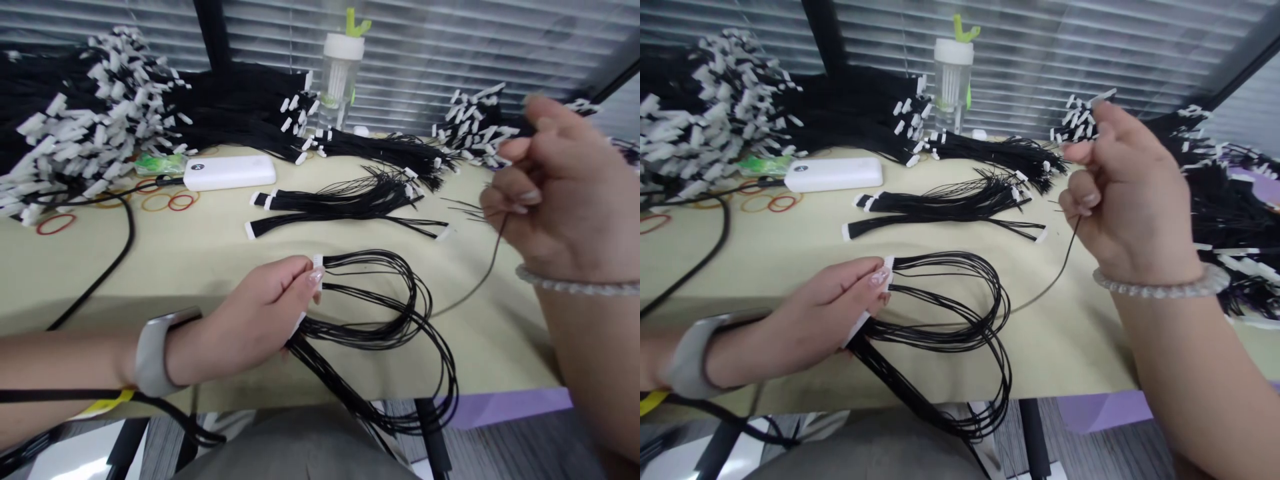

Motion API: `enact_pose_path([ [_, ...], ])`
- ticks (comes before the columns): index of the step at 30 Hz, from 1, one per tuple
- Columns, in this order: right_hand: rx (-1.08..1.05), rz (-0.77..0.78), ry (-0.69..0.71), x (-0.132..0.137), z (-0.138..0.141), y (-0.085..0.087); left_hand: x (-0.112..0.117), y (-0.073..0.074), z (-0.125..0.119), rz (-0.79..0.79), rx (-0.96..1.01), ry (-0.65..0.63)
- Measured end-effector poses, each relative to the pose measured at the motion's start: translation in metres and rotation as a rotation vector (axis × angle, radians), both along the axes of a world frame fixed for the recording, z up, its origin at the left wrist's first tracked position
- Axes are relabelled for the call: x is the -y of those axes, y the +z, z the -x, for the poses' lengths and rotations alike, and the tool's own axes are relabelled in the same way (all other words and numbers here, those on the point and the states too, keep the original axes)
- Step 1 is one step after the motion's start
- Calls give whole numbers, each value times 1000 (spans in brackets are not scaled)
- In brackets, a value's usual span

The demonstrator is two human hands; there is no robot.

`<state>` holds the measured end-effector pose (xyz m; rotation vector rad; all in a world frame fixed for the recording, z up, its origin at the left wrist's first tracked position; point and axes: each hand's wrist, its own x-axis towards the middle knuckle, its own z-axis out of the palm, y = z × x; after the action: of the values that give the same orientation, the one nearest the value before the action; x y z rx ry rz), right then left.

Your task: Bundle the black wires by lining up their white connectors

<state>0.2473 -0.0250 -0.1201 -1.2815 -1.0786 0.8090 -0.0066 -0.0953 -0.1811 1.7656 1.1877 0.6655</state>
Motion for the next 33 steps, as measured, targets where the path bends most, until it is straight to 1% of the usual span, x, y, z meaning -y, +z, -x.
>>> enact_pose_path([
  [1,56,-32,68,6,6,-4,0,0,0,1,1,1],
  [3,171,-75,260,18,18,-13,0,1,0,-1,0,2],
  [5,252,-58,452,29,28,-22,0,1,0,-3,-6,6],
  [7,287,-10,560,36,34,-29,0,2,0,-3,-15,8],
  [8,288,10,573,38,36,-31,0,2,0,-5,-20,10],
  [10,285,37,544,41,38,-33,0,1,0,-9,-23,12],
  [13,321,-7,513,47,38,-30,0,0,0,-3,-12,15],
  [16,347,-91,597,56,41,-26,0,0,0,4,-3,21],
  [19,346,-113,665,63,44,-27,-1,0,0,2,4,29],
  [20,379,-118,675,64,45,-28,0,-1,0,6,6,30],
  [22,524,-157,664,65,47,-33,0,-1,0,32,10,31],
  [24,706,-223,605,65,50,-37,1,-1,0,62,20,33],
  [26,825,-295,548,63,52,-39,1,-1,0,71,29,34],
  [28,884,-357,540,61,55,-40,1,-2,0,69,35,33],
  [30,928,-393,565,59,58,-40,0,-2,0,75,48,28],
  [33,953,-382,592,59,60,-41,0,-2,1,86,58,17],
])
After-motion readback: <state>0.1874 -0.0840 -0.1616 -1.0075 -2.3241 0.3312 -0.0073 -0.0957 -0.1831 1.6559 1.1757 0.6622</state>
